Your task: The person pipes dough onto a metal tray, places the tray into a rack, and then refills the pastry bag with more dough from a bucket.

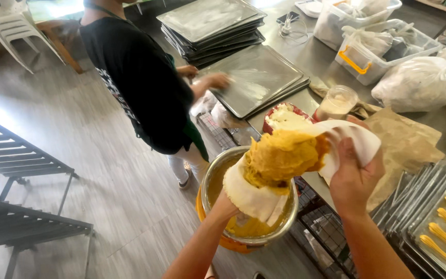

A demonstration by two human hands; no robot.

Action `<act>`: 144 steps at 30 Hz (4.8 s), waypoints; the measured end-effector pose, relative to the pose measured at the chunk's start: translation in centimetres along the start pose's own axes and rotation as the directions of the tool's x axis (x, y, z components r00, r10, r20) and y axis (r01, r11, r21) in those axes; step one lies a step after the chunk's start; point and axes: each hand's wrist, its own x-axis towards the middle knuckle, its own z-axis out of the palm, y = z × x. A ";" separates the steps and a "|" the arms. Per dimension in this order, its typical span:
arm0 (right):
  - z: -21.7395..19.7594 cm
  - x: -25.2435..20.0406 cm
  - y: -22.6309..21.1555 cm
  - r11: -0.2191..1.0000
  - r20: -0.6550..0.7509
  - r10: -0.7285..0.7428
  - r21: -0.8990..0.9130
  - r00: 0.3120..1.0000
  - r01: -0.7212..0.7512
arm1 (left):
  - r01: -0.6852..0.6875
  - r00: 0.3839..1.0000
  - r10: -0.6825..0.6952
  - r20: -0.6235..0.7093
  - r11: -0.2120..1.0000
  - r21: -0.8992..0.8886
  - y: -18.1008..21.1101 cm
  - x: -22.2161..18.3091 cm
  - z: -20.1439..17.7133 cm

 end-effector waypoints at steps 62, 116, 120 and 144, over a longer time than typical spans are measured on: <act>0.8 -0.9 -4.5 0.858 0.127 -0.390 -0.309 0.912 0.410 | 0.017 0.981 0.027 0.192 0.975 -0.223 -4.1 0.7 -0.1; -7.6 -5.5 12.2 0.667 -0.227 0.384 -0.602 0.895 -0.438 | 0.041 0.999 -0.045 -0.025 0.986 -0.163 -6.7 -4.8 -3.9; -2.4 -12.5 22.9 0.633 0.178 0.688 -0.622 0.703 -0.461 | 0.111 0.994 -0.112 0.003 0.979 -0.172 -5.4 -6.9 -4.9; -1.5 -18.3 33.0 0.358 0.379 0.911 -0.524 0.165 -0.773 | 0.189 0.979 -0.200 -0.030 0.958 -0.215 0.1 -6.9 -5.2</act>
